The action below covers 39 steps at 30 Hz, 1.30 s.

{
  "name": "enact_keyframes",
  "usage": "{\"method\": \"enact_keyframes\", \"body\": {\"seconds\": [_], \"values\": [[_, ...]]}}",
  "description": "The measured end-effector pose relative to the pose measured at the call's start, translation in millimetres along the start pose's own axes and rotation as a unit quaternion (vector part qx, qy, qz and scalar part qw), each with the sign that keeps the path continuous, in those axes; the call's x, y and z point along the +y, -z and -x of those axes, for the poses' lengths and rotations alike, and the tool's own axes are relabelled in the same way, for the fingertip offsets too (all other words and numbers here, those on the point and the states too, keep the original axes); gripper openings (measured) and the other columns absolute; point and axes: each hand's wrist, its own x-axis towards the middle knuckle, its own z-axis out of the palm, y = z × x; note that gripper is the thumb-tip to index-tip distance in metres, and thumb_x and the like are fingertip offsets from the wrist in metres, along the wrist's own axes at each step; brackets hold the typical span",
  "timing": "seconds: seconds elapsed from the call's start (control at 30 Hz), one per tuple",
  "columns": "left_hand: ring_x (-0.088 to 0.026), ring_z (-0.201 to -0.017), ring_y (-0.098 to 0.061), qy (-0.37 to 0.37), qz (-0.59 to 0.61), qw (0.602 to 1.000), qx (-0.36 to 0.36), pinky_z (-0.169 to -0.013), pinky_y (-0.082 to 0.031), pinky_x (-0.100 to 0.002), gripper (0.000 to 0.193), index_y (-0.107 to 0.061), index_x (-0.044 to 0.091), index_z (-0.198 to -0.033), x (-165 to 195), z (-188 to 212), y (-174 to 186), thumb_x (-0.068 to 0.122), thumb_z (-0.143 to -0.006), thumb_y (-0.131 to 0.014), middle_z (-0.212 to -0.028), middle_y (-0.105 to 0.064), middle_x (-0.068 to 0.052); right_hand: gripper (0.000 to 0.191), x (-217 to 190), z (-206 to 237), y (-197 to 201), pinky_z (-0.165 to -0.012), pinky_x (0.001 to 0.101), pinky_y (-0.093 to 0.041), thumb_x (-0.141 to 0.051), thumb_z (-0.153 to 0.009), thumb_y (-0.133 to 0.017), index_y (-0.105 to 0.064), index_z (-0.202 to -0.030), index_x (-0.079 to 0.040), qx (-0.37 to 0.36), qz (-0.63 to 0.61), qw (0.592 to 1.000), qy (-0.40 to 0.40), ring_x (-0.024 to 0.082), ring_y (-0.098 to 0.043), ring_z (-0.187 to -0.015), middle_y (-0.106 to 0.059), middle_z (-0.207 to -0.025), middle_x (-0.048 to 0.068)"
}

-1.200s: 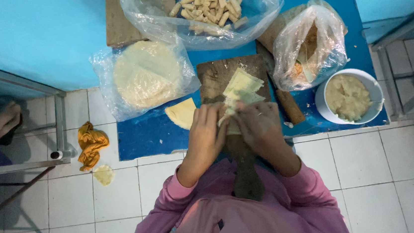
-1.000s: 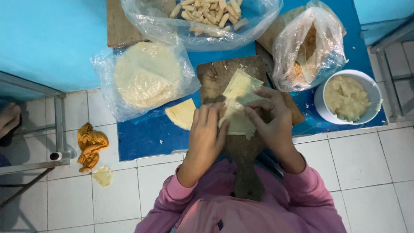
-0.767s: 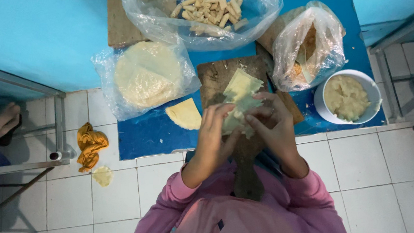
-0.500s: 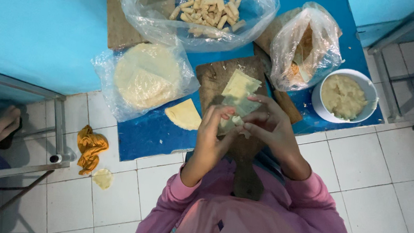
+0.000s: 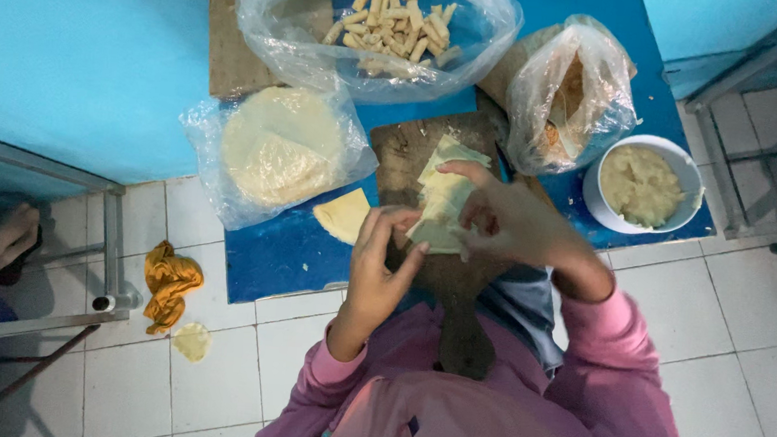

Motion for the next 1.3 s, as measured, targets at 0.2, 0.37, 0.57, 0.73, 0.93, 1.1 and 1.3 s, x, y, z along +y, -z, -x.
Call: {"method": "enact_keyframes", "body": {"seconds": [0.2, 0.37, 0.57, 0.73, 0.93, 1.1, 1.3], "values": [[-0.032, -0.108, -0.064, -0.021, -0.011, 0.999, 0.023, -0.093, -0.052, -0.037, 0.030, -0.063, 0.002, -0.120, -1.5, 2.6, 1.1, 0.006, -0.092, -0.073, -0.117, -0.061, -0.015, 0.076, -10.5, -27.8, 35.1, -0.107, 0.0395, -0.061, 0.011, -0.108, -0.068, -0.019, -0.161, -0.009, 0.336, -0.163, 0.883, 0.285, 0.027, -0.072, -0.123, -0.062, -0.143, 0.023], [-0.036, -0.101, -0.059, -0.032, -0.115, 0.993, 0.017, -0.087, -0.048, -0.044, 0.030, -0.064, 0.002, -0.117, -5.4, 9.5, -1.1, 0.011, -0.090, -0.075, -0.111, -0.060, -0.016, 0.070, 2.8, -9.1, 16.1, -0.098, 0.0370, -0.064, 0.000, -0.104, -0.074, -0.031, -0.158, -0.012, 0.478, 0.088, 0.860, 0.154, 0.027, -0.075, -0.117, -0.071, -0.137, 0.017], [-0.038, -0.096, -0.055, -0.034, -0.251, 0.967, 0.034, -0.082, -0.045, -0.047, 0.029, -0.063, 0.001, -0.105, -7.6, 17.8, -20.1, 0.017, -0.085, -0.077, -0.105, -0.058, -0.017, 0.066, 36.6, 19.4, 16.4, -0.077, 0.0501, -0.056, -0.014, -0.094, -0.080, -0.041, -0.147, -0.005, 0.523, 0.286, 0.803, -0.030, 0.040, -0.070, -0.095, -0.077, -0.113, 0.012], [-0.038, -0.094, -0.054, -0.023, -0.275, 0.961, 0.034, -0.082, -0.045, -0.047, 0.022, -0.061, 0.001, -0.097, -4.3, 17.8, -23.5, 0.013, -0.085, -0.076, -0.102, -0.056, -0.017, 0.053, 43.4, 8.2, 18.1, -0.065, 0.0499, -0.055, -0.010, -0.091, -0.079, -0.053, -0.138, -0.008, 0.490, 0.239, 0.835, -0.072, 0.039, -0.072, -0.081, -0.076, -0.098, 0.012], [-0.037, -0.091, -0.052, -0.023, -0.256, 0.966, 0.038, -0.080, -0.044, -0.046, 0.020, -0.060, 0.001, -0.095, 2.0, 14.5, -24.3, 0.008, -0.085, -0.076, -0.100, -0.054, -0.017, 0.052, 48.8, -5.7, 16.7, -0.072, 0.0417, -0.059, 0.003, -0.103, -0.067, -0.047, -0.150, -0.008, 0.559, 0.166, 0.812, 0.036, 0.033, -0.076, -0.085, -0.076, -0.113, 0.015], [-0.038, -0.091, -0.051, -0.035, -0.246, 0.968, 0.044, -0.081, -0.043, -0.046, 0.017, -0.060, 0.001, -0.095, -2.3, 14.9, -28.6, 0.003, -0.085, -0.073, -0.097, -0.053, -0.018, 0.060, 53.7, -12.2, 18.0, -0.076, 0.0404, -0.060, 0.005, -0.106, -0.063, -0.040, -0.160, -0.010, 0.553, 0.160, 0.814, 0.077, 0.034, -0.077, -0.090, -0.077, -0.119, 0.016], [-0.037, -0.084, -0.059, -0.028, -0.156, 0.986, 0.048, -0.073, -0.047, -0.045, 0.013, -0.057, 0.000, -0.096, -14.2, 17.6, -32.9, -0.002, -0.093, -0.070, -0.086, -0.057, -0.018, 0.058, 54.7, -6.9, 12.4, -0.080, 0.0408, -0.060, 0.005, -0.108, -0.059, -0.040, -0.160, -0.009, 0.563, 0.137, 0.813, 0.051, 0.035, -0.076, -0.098, -0.077, -0.116, 0.015]]}}
